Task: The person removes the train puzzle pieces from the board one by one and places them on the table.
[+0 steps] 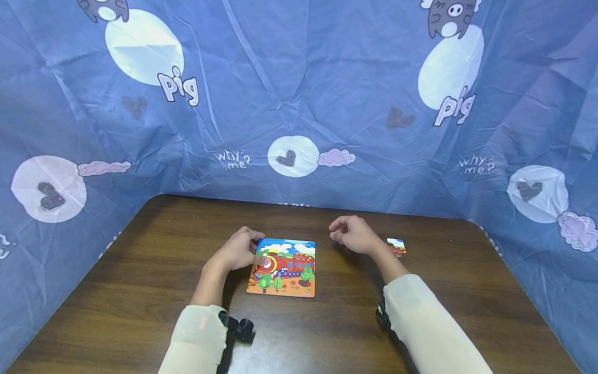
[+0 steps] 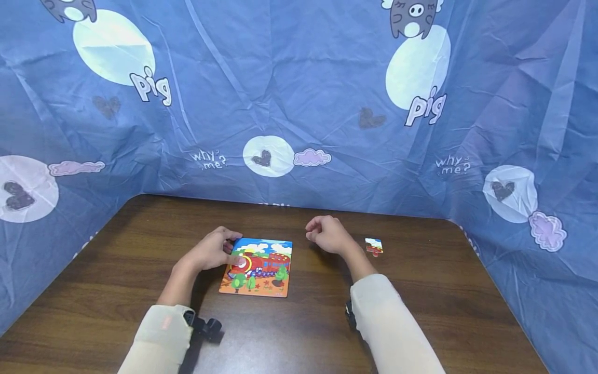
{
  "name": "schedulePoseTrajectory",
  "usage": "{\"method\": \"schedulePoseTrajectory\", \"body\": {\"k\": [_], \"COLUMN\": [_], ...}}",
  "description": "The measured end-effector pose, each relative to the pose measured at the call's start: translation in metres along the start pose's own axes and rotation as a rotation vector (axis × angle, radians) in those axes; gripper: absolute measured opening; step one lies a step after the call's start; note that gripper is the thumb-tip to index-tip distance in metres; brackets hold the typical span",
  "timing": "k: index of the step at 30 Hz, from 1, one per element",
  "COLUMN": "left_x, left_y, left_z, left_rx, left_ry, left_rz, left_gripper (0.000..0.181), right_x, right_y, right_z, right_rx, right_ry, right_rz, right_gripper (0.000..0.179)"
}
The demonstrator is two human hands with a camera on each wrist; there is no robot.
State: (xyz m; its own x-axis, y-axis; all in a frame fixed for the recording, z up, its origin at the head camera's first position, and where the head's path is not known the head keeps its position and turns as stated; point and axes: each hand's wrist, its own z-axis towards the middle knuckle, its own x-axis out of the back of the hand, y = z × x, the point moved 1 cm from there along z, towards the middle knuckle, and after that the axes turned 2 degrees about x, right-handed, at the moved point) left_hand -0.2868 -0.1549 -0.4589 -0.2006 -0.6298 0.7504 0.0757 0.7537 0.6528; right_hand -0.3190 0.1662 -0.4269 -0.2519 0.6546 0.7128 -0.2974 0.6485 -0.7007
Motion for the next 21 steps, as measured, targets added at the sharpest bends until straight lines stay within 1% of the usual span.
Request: {"method": "schedulePoseTrajectory", "body": {"k": [4, 9, 12, 16, 21], "left_x": [0.000, 0.000, 0.000, 0.001, 0.001], "left_y": [0.001, 0.001, 0.001, 0.001, 0.002], "left_z": [-0.001, -0.002, -0.003, -0.003, -0.002], "left_rx": [0.013, 0.026, 0.022, 0.015, 0.009], "left_ry": [-0.004, -0.010, -0.010, -0.010, -0.012], "left_rz": [-0.006, -0.021, -0.024, -0.024, -0.020], "left_gripper": [0.061, 0.062, 0.062, 0.063, 0.065], "right_x": [-0.011, -0.026, -0.036, -0.049, -0.062], "right_y": [-0.010, -0.019, -0.024, -0.031, -0.036], "right_z": [0.003, 0.008, 0.011, 0.014, 0.015], "right_rx": [0.033, 0.050, 0.063, 0.086, 0.117], "right_ry": [-0.015, -0.001, -0.005, -0.034, -0.055], "right_rz": [-0.027, -0.062, -0.073, -0.107, -0.178], "right_gripper": [0.016, 0.014, 0.013, 0.010, 0.008]}}
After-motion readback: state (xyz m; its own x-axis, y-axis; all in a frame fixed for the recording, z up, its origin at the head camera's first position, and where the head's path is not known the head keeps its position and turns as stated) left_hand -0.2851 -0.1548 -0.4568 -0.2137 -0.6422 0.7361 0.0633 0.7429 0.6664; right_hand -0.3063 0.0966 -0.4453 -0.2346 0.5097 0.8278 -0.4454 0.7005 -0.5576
